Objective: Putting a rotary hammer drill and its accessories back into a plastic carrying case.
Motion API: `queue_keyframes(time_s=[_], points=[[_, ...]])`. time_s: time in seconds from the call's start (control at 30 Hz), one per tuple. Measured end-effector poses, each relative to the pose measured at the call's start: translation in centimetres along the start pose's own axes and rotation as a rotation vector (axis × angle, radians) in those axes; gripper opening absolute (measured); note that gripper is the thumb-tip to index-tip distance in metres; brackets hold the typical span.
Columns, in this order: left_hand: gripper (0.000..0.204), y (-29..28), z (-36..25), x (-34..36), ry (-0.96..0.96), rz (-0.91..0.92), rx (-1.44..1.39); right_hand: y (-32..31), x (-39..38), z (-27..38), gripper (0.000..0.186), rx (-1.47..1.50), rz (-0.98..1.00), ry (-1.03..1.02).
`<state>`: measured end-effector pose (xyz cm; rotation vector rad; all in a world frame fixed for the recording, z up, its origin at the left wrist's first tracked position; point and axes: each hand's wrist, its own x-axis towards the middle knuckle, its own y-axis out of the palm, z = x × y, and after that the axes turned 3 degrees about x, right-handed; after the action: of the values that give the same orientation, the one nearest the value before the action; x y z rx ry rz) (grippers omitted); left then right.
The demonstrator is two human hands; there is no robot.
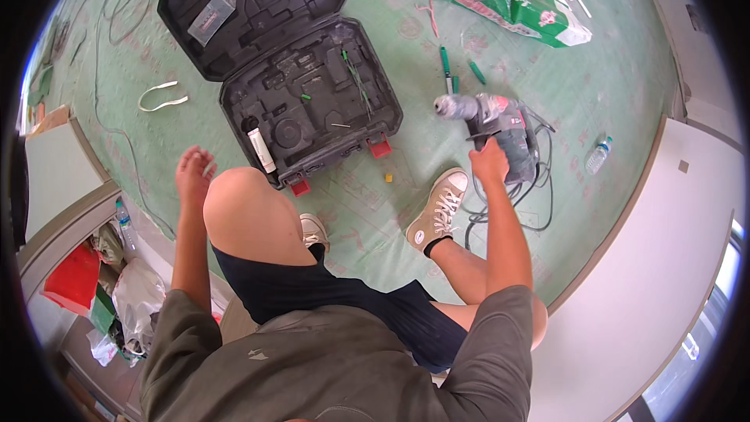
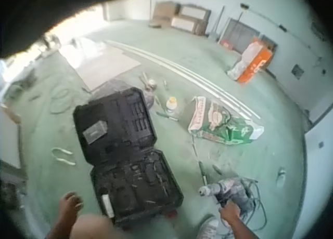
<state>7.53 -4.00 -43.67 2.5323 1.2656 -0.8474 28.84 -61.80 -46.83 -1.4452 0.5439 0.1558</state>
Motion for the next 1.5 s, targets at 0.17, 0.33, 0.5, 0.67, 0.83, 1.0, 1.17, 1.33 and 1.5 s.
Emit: queue_keyframes(time_s=[0.17,0.33,0.5,0.67,0.83,1.0,1.17,1.33,1.5], points=[[0.024,-3.2,9.8,2.0,-0.126,-0.065,0.130,7.1,-1.2,-1.1,0.035,0.099,0.003,0.044],[0.029,-5.2,15.0,4.7,-0.076,-0.079,0.272,9.8,-0.8,-1.9,0.045,0.234,0.004,0.004],[0.044,0.3,11.6,6.0,-0.104,-0.045,0.400,9.4,-1.9,-2.1,0.045,0.209,0.005,0.035],[0.076,2.4,5.9,11.4,-0.062,0.017,0.267,5.4,-4.0,0.9,0.037,0.249,-0.137,-0.252],[0.090,8.9,-0.3,17.9,0.013,0.094,0.209,7.9,-7.9,4.0,0.052,0.246,-0.163,-0.596],[0.081,10.4,-0.7,21.1,0.045,0.100,0.127,11.9,-15.3,10.9,0.058,0.374,0.087,-0.719],[0.061,8.4,1.0,21.8,-0.163,0.157,0.258,12.6,-19.2,15.0,0.055,0.480,0.136,-0.781],[0.048,4.4,4.2,19.1,-0.223,0.165,0.187,13.2,-17.9,19.5,0.051,0.488,0.106,-0.985],[0.052,5.2,5.4,15.4,-0.259,0.168,0.018,15.2,-19.5,24.4,0.060,0.324,0.337,-0.917]])
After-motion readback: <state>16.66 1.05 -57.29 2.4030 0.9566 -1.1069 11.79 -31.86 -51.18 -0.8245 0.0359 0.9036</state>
